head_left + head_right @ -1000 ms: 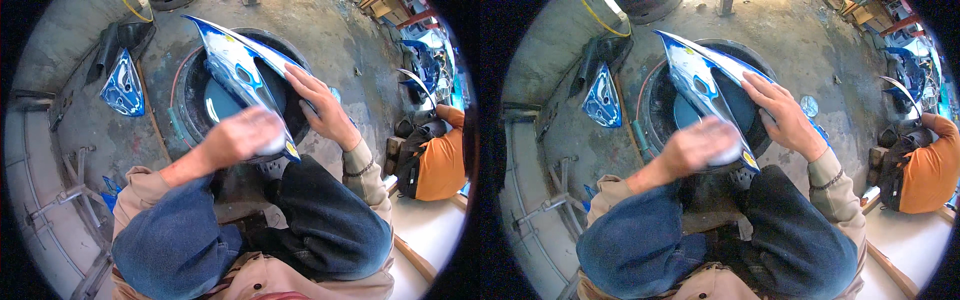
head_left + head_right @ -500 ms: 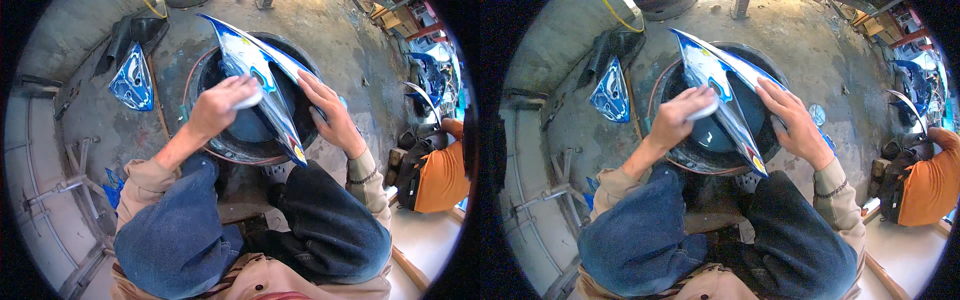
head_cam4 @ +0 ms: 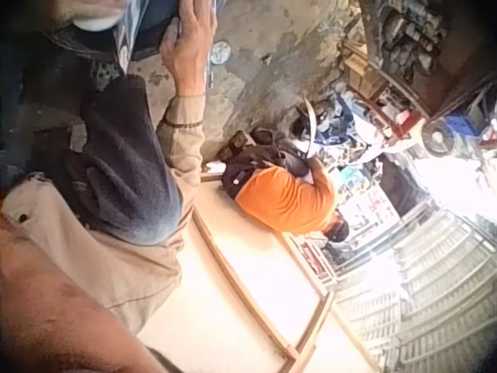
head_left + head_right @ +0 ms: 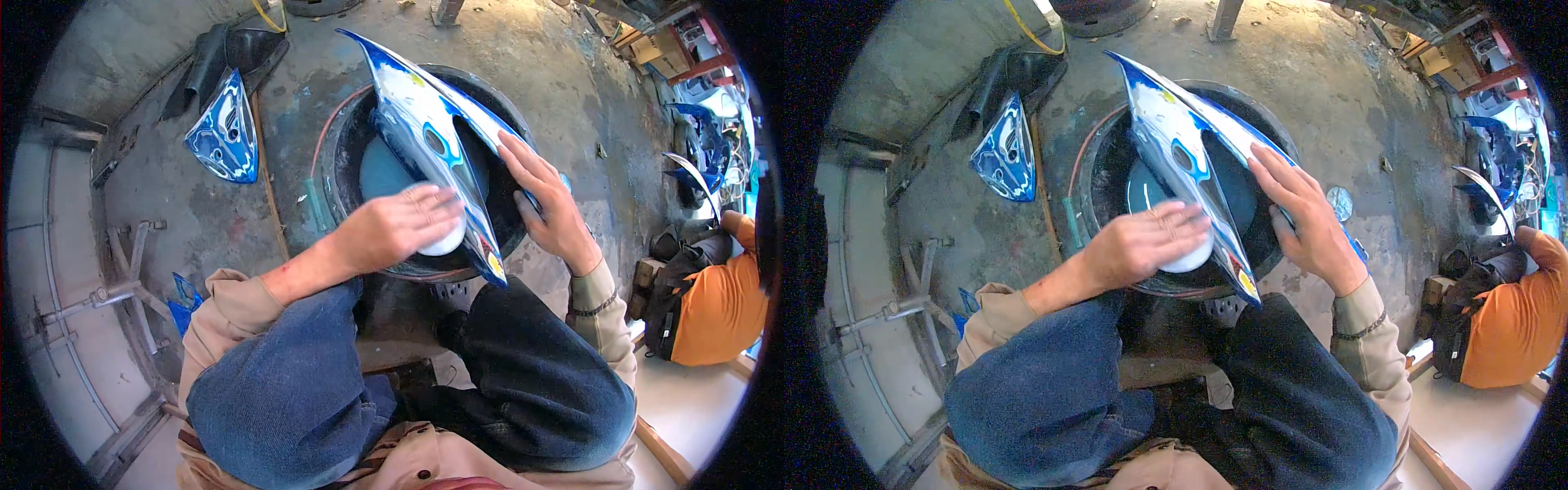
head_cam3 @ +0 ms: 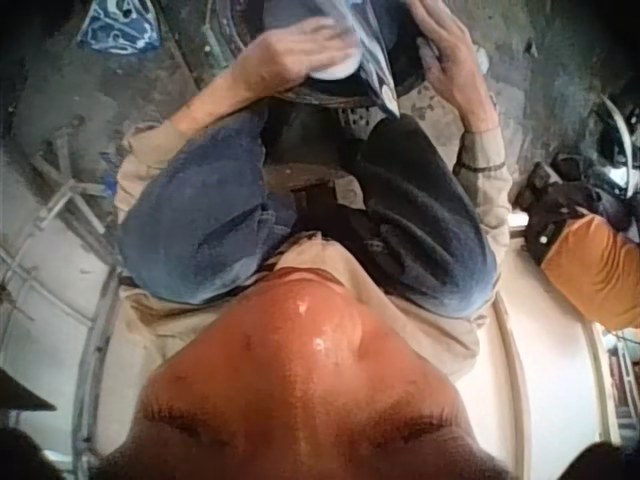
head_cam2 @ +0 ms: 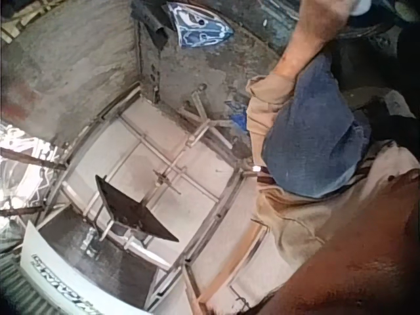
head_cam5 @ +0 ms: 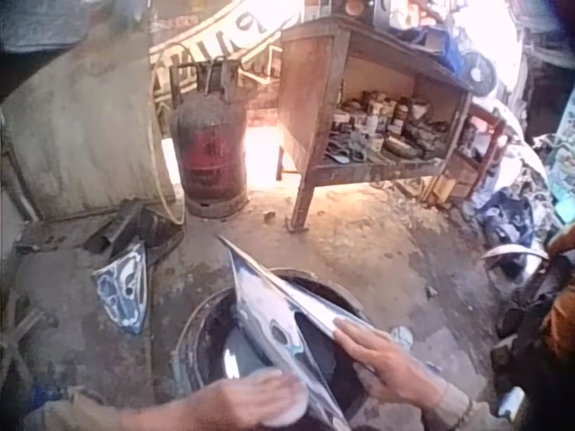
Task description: The person wet sands a blue and white motorcycle fairing by hand with a sanding pad over a bucket of water, frequently dipping the pad into the water.
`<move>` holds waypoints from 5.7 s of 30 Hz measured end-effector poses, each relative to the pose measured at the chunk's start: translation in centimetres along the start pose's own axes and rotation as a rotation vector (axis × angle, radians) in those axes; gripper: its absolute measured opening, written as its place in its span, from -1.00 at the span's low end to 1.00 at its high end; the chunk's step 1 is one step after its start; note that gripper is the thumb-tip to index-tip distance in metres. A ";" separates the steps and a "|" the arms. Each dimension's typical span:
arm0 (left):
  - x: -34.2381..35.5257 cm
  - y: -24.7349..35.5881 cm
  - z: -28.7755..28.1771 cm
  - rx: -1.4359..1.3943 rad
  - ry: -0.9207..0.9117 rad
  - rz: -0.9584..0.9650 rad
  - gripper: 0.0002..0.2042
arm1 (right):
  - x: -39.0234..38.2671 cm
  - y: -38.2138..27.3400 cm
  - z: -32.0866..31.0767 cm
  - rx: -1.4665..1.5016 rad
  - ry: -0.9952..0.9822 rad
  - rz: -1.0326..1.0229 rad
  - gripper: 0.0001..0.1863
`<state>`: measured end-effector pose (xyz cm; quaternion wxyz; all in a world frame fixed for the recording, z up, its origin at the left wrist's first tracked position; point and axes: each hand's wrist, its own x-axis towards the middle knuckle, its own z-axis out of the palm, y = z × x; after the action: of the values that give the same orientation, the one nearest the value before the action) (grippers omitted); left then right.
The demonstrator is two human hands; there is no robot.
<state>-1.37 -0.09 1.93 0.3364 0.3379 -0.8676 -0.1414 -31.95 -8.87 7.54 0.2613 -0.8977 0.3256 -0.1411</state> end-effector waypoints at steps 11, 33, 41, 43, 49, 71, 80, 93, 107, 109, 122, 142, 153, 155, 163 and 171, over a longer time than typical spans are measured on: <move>0.0 -1.2 -1.3 0.026 -0.074 0.049 -0.41 | 0.0 -0.2 -0.1 0.002 -0.005 0.017 0.01; -0.2 -5.4 -2.7 -0.052 -0.013 -0.158 -0.35 | 0.1 0.0 0.2 -0.005 0.004 -0.005 -0.03; 0.3 -4.8 -1.9 0.208 0.068 -0.173 -0.46 | 0.1 -0.3 0.2 0.007 0.007 0.003 -0.01; 0.7 -6.5 -2.7 0.251 0.097 -0.403 -0.42 | 0.1 -0.1 -0.1 -0.018 -0.004 0.004 0.02; 0.3 -5.9 -2.4 0.280 0.080 -0.171 -0.50 | -0.1 0.1 0.3 -0.011 0.020 -0.015 0.03; -0.2 2.3 0.7 0.087 -0.057 0.046 -0.58 | 0.0 -0.1 0.1 0.009 -0.002 0.011 -0.02; -0.2 -1.4 -0.3 0.203 0.079 -0.124 -0.58 | 0.1 -0.1 0.1 0.002 0.007 -0.003 0.01; -0.3 2.1 1.3 0.078 0.028 0.024 -0.59 | -0.1 0.2 -0.1 -0.005 -0.001 0.007 0.04; 0.2 2.6 2.0 0.092 0.007 0.105 -0.60 | -0.3 0.4 0.4 -0.001 0.007 0.017 0.00; 1.0 1.6 0.5 0.179 0.036 -0.045 -0.57 | 0.0 0.5 0.5 0.012 0.019 -0.021 0.02; 0.6 5.5 3.6 -0.034 -0.021 0.279 -0.59 | -0.2 0.4 0.3 -0.003 0.037 -0.026 -0.05; 1.6 3.9 2.8 -0.100 0.005 0.023 -0.63 | -0.3 0.6 0.3 -0.016 0.043 -0.039 -0.09; 0.7 5.1 3.4 -0.151 -0.067 0.210 -0.59 | -0.4 0.8 0.5 -0.030 0.044 -0.051 -0.07; 1.0 5.3 3.1 -0.163 -0.103 0.227 -0.57 | -0.4 0.9 0.4 -0.029 0.041 -0.057 -0.07; 0.5 5.3 3.0 -0.178 -0.112 0.223 -0.60 | -0.3 0.6 0.4 -0.016 0.034 -0.029 -0.08; -0.6 2.5 2.5 -0.076 0.074 -0.033 -0.55 | 0.0 0.7 0.6 0.005 0.026 -0.023 -0.07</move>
<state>-4.01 2.15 0.95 0.3783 0.3442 -0.8429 -0.1673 -32.06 -9.05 6.66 0.2577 -0.8988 0.3182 -0.1565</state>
